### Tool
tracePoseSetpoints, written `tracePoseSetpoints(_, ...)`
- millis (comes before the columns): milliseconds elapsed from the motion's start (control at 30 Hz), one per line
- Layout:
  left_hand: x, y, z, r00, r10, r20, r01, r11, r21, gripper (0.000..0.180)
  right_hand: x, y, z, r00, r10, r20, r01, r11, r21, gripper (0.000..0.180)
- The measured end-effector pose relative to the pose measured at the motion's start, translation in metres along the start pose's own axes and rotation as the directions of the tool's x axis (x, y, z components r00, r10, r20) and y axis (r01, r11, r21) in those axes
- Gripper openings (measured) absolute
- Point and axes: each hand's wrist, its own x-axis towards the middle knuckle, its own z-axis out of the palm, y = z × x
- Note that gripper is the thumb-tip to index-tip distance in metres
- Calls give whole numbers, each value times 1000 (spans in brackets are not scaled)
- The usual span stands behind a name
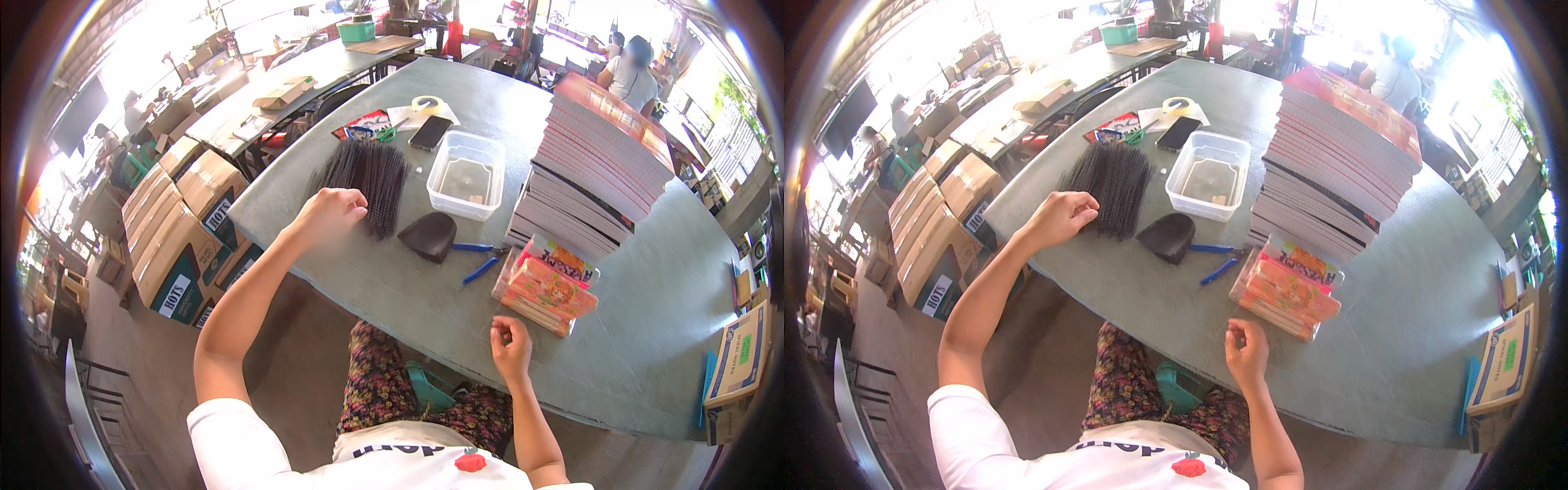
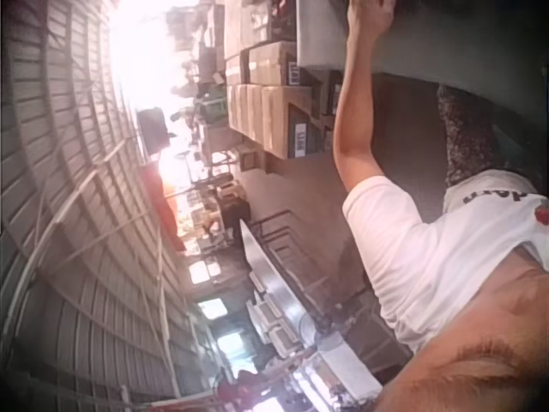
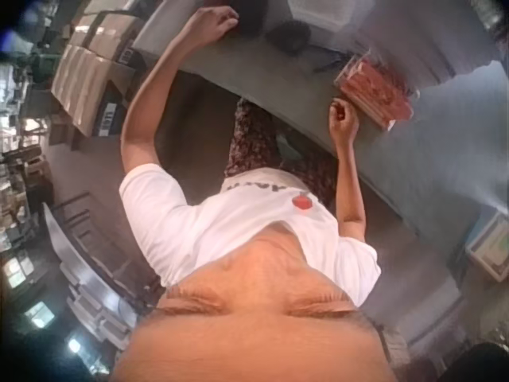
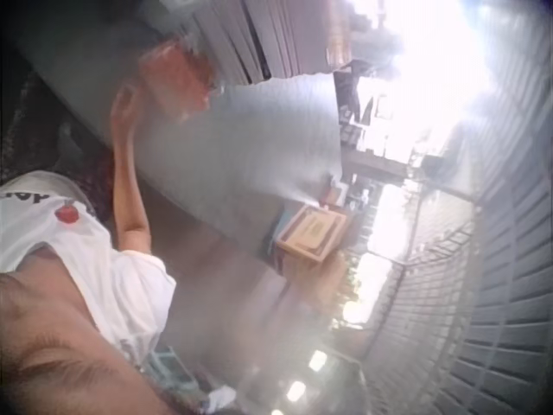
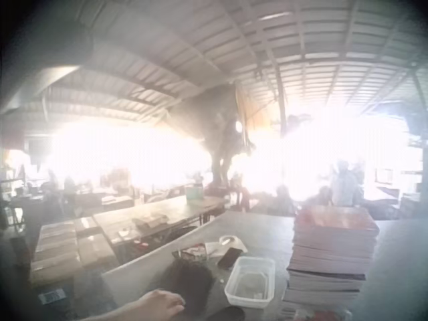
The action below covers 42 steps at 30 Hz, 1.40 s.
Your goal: The person unrolls a bundle of wire combs, places them in a plastic container, and then manually inserts individual wire combs into the pre-punched holes of several notebooks to bind them.
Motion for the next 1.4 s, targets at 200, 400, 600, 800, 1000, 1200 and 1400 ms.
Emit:
tracePoseSetpoints(200, 84, -52, 8, 995, -7, -98, 2, 998, -56, 19, 16, -33, -6, 976, 162, 148, -164, 986, 1, 16)
tracePoseSetpoints(400, 246, -109, 55, 982, 92, -165, -111, 988, -110, 19, 66, -97, 12, 988, 114, 103, -116, 993, 15, 15)
tracePoseSetpoints(600, 377, -159, 145, 974, 74, -216, -92, 993, -75, 17, 140, -150, 57, 995, -88, 38, 90, 995, -41, 15)
tracePoseSetpoints(800, 422, -206, 167, 934, 38, -355, -35, 999, 16, 16, 192, -169, 83, 996, -73, 41, 79, 985, -152, 15)
tracePoseSetpoints(1000, 326, -97, -17, 992, 83, -96, -126, 747, -653, 15, 257, -195, 83, 949, -245, -196, 134, 881, -454, 23)
tracePoseSetpoints(1200, 236, -80, -47, 777, 501, 381, 323, 202, -925, 16, 272, -196, 117, 887, 388, 249, -289, 888, -357, 26)
tracePoseSetpoints(1400, 216, -56, 10, 764, 518, 385, 79, 518, -852, 33, 268, -196, 161, 968, 219, 125, -226, 973, 43, 17)
